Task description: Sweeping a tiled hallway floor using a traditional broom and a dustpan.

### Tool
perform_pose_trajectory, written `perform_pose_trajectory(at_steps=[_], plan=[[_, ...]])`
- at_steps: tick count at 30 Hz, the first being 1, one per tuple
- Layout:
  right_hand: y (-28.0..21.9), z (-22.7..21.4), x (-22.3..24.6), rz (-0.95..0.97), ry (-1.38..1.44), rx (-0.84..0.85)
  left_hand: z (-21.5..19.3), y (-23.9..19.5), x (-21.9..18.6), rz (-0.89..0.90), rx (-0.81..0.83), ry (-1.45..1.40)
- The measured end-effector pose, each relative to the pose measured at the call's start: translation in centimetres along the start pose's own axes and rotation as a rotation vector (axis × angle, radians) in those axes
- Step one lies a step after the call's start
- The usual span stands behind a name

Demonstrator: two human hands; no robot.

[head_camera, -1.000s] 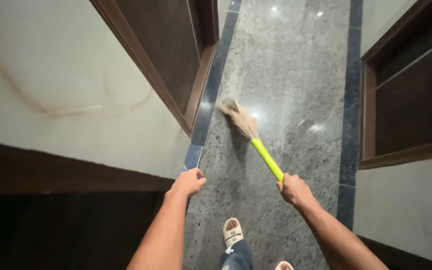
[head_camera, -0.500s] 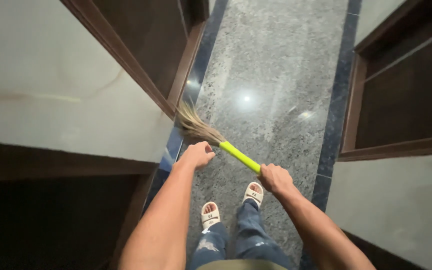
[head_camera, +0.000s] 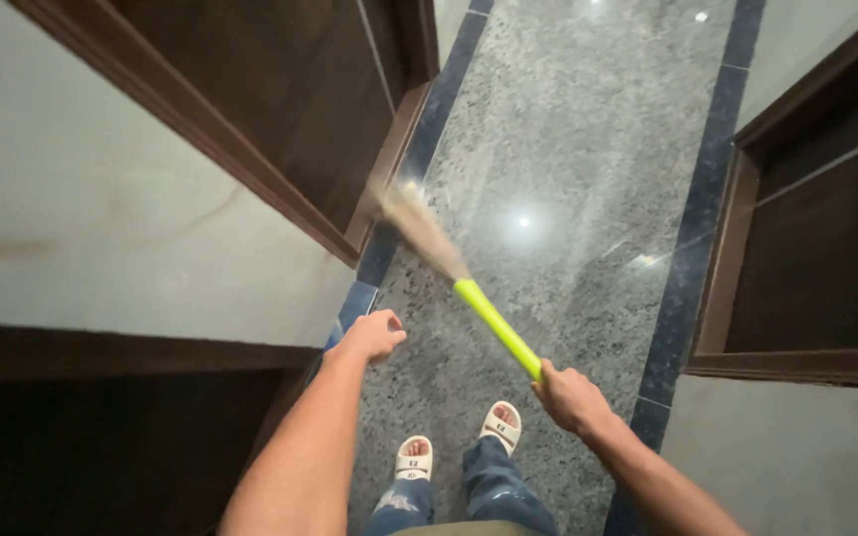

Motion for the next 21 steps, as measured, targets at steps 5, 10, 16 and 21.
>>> perform_pose_trajectory(at_steps=[5, 10, 16, 21], plan=[[3.0, 1.7, 2.5, -0.060, -0.247, 0.051, -1.5, 3.0, -4.0, 0.102, 0.019, 0.071], [10.7, 4.7, 0.7, 0.094, -0.120, -0.020, -4.1, 8.4, -4.0, 0.278, -0.074, 0.097], [11.6, 2.7, -0.7, 0.174, 0.126, -0.171, -13.1, 9.4, -8.3, 0.233, -0.103, 0.319], [4.7, 2.9, 1.5, 0.311, 0.208, -0.088, -18.4, 15.0, -11.6, 0.274, -0.294, 0.442]])
Point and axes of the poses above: each hand's wrist, its own y-axis towards the middle knuckle, its own z-axis out of the palm, x = y × z, the point moved 7 cm from there along y, towards the middle knuckle, and after that the axes turned 7 degrees about z, right-handed, at the moved point
